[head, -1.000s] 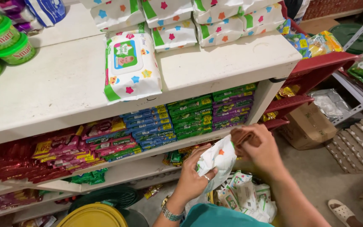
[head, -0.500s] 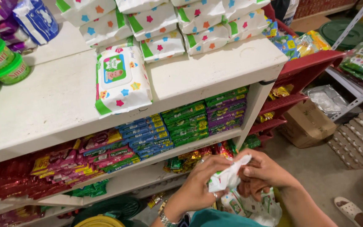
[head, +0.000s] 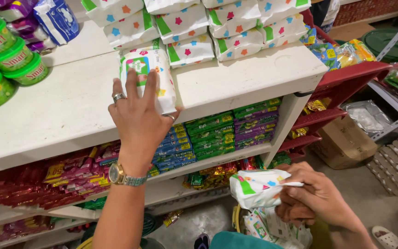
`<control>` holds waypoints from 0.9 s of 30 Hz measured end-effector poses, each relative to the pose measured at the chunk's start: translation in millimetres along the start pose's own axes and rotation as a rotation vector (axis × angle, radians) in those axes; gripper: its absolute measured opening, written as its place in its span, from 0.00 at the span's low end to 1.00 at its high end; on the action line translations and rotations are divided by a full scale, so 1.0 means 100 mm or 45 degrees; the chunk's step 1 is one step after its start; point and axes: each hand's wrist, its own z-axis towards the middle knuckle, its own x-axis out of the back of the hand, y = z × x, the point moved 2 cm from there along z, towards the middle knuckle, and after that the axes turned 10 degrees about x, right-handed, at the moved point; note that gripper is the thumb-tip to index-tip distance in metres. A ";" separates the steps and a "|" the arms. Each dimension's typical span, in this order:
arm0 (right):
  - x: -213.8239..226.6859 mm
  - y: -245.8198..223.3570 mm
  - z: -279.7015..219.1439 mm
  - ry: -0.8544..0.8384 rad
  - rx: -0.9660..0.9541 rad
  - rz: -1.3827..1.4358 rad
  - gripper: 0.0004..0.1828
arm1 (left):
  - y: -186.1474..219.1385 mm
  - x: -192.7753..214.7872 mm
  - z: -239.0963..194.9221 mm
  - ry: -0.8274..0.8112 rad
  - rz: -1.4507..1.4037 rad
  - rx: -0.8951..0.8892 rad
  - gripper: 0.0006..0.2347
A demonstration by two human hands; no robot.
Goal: Cleaning individual packs of baby wipes with a cloth and arranging them on a store shelf.
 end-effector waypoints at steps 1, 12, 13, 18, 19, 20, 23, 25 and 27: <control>0.06 0.00 -0.03 -0.005 0.099 0.020 0.10 | 0.03 0.06 -0.01 0.101 -0.060 -0.014 0.37; 0.00 -1.11 0.54 0.352 0.562 0.222 0.17 | -1.05 0.44 0.02 0.380 0.093 0.059 0.26; -0.12 -1.25 0.66 0.459 0.569 0.281 0.04 | -1.17 0.44 0.07 0.348 0.158 0.066 0.27; -0.24 -1.13 1.20 0.242 0.724 -0.004 0.09 | -1.59 0.00 0.38 0.168 0.089 -0.010 0.35; -0.31 -1.12 1.30 0.246 0.717 0.004 0.08 | -1.63 -0.12 0.45 0.109 0.009 -0.021 0.37; -0.38 -1.11 1.36 0.250 0.723 0.007 0.08 | -1.62 -0.25 0.55 0.115 0.014 -0.025 0.37; -0.55 -1.08 1.47 0.287 0.761 -0.030 0.12 | -1.54 -0.60 0.85 0.013 -0.131 0.019 0.33; -0.66 -1.09 1.51 0.313 0.839 -0.049 0.11 | -1.45 -0.78 1.02 -0.420 -0.271 0.158 0.47; -0.71 -1.07 1.53 0.300 0.884 -0.075 0.11 | -1.50 -0.71 1.14 -0.556 -0.421 0.177 0.46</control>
